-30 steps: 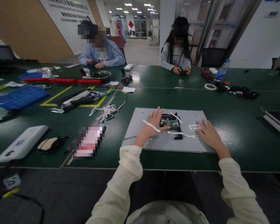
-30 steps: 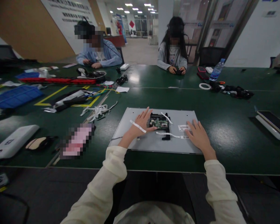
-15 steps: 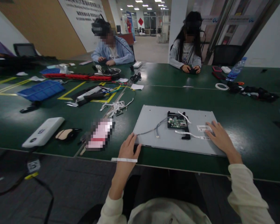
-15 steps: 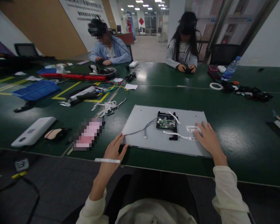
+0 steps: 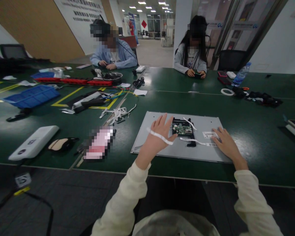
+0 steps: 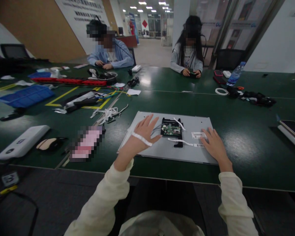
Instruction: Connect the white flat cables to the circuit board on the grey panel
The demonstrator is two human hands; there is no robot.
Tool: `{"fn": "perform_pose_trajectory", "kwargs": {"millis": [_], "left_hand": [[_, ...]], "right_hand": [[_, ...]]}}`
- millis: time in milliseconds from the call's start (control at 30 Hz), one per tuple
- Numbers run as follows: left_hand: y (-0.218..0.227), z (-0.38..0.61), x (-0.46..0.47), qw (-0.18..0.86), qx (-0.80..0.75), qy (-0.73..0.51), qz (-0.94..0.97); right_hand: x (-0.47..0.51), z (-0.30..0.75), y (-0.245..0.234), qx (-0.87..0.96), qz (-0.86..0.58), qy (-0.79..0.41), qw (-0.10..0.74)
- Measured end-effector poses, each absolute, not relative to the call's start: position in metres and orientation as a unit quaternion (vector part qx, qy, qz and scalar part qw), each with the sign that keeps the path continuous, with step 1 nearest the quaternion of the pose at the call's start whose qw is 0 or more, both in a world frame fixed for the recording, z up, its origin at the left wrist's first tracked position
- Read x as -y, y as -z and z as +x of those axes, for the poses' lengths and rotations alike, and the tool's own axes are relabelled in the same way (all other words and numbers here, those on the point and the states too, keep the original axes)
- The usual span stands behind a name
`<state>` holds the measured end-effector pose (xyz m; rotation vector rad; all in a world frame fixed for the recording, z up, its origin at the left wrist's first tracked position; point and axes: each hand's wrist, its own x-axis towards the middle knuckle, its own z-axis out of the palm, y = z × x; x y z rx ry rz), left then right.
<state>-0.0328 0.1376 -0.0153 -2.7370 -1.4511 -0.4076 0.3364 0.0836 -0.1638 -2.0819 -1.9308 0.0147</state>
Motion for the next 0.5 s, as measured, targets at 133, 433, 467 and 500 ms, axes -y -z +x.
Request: {"fn": "perform_pose_trajectory", "kwargs": {"millis": [133,433,467,500], "left_hand": [[0.036,0.004,-0.193,-0.1,0.408,0.016,-0.907],[0.083,0.012,-0.22,-0.196,0.386,0.01,-0.901],[0.084,0.013,-0.22,-0.194,0.386,0.01,-0.902],[0.084,0.013,-0.221,-0.191,0.384,0.008,-0.903]], "right_hand": [[-0.083,0.336,0.164,0.671,-0.724,-0.007,0.162],[-0.088,0.335,0.166,0.671,-0.724,0.006,0.161],[-0.088,0.334,0.166,0.67,-0.725,0.009,0.157],[-0.087,0.334,0.165,0.67,-0.726,0.011,0.152]]}}
